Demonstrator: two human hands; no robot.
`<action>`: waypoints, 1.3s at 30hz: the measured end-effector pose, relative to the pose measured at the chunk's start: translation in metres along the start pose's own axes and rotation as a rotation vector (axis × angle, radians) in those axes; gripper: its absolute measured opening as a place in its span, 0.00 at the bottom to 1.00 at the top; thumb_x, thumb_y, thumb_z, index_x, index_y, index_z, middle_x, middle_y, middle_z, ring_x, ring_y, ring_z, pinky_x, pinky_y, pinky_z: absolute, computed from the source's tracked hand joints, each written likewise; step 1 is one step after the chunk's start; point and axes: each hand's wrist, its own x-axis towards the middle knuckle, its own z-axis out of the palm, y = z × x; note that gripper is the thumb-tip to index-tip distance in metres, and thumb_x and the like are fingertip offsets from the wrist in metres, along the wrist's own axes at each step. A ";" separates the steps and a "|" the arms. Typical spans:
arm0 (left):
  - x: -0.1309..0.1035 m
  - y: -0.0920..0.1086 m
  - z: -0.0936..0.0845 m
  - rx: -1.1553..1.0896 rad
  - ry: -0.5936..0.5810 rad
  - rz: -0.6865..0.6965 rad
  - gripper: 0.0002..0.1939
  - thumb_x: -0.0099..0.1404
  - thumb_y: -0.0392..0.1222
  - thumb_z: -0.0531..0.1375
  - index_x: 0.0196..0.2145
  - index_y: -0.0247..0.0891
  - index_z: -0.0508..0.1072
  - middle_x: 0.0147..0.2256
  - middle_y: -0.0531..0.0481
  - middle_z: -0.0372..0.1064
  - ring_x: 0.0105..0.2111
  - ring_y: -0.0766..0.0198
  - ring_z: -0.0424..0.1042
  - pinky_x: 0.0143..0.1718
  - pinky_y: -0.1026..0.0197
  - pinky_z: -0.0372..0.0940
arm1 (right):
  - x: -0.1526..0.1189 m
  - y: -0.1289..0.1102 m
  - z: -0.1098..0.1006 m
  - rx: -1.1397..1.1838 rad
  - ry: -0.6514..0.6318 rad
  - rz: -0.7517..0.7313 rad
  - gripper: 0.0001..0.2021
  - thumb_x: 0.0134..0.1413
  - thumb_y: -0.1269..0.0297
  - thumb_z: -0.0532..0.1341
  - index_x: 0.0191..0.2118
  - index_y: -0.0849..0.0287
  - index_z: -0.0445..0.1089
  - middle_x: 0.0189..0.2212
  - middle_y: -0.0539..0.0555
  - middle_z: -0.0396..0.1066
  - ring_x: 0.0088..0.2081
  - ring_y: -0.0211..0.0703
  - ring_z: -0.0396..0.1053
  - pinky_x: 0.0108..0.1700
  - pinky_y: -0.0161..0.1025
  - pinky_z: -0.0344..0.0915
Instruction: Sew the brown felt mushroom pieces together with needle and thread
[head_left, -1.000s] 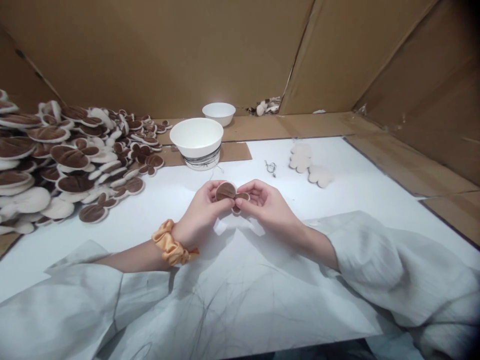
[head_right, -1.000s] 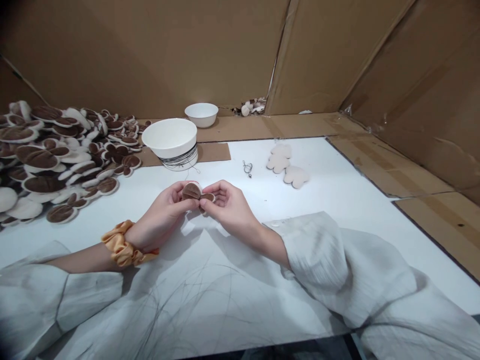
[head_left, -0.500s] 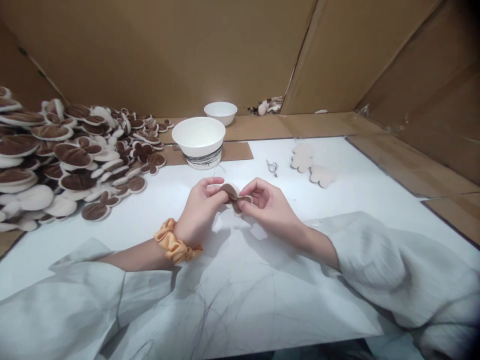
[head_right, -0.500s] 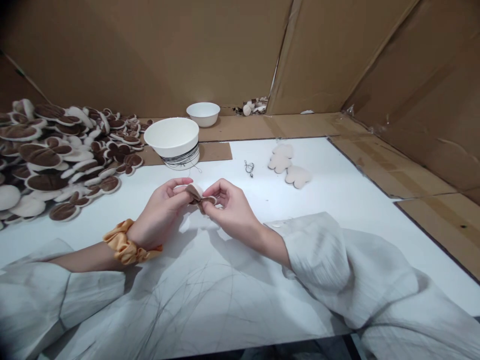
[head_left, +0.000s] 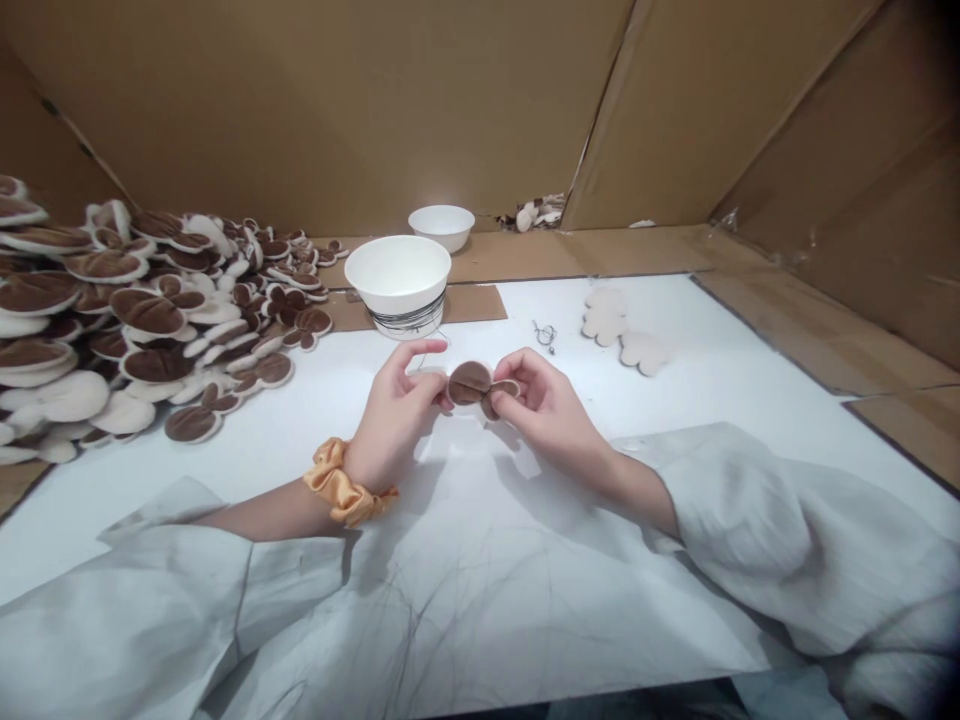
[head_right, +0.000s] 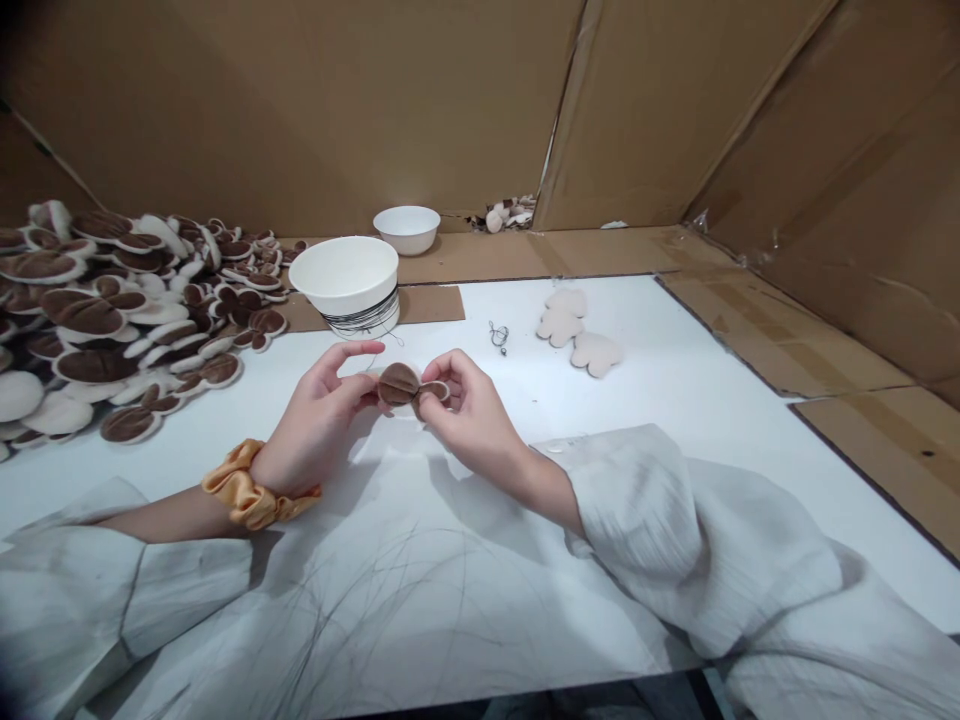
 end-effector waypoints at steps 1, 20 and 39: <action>0.000 0.001 -0.001 0.026 -0.013 0.043 0.14 0.56 0.34 0.55 0.42 0.38 0.63 0.23 0.55 0.69 0.24 0.68 0.67 0.30 0.65 0.63 | 0.001 0.000 -0.001 0.017 0.010 0.017 0.07 0.45 0.73 0.57 0.31 0.58 0.56 0.23 0.45 0.61 0.25 0.33 0.63 0.27 0.35 0.62; -0.006 -0.003 -0.008 0.167 -0.137 0.235 0.06 0.59 0.40 0.59 0.35 0.36 0.69 0.31 0.51 0.69 0.27 0.69 0.69 0.30 0.66 0.67 | 0.000 0.003 -0.006 -0.045 -0.085 -0.131 0.05 0.53 0.67 0.57 0.37 0.58 0.63 0.33 0.51 0.65 0.31 0.36 0.64 0.32 0.35 0.63; -0.009 -0.001 -0.006 -0.002 -0.167 0.125 0.06 0.55 0.39 0.62 0.30 0.35 0.69 0.27 0.53 0.68 0.25 0.69 0.70 0.29 0.65 0.68 | 0.003 -0.003 -0.013 -0.062 -0.146 -0.236 0.04 0.46 0.72 0.60 0.28 0.59 0.64 0.26 0.48 0.62 0.28 0.34 0.61 0.31 0.36 0.59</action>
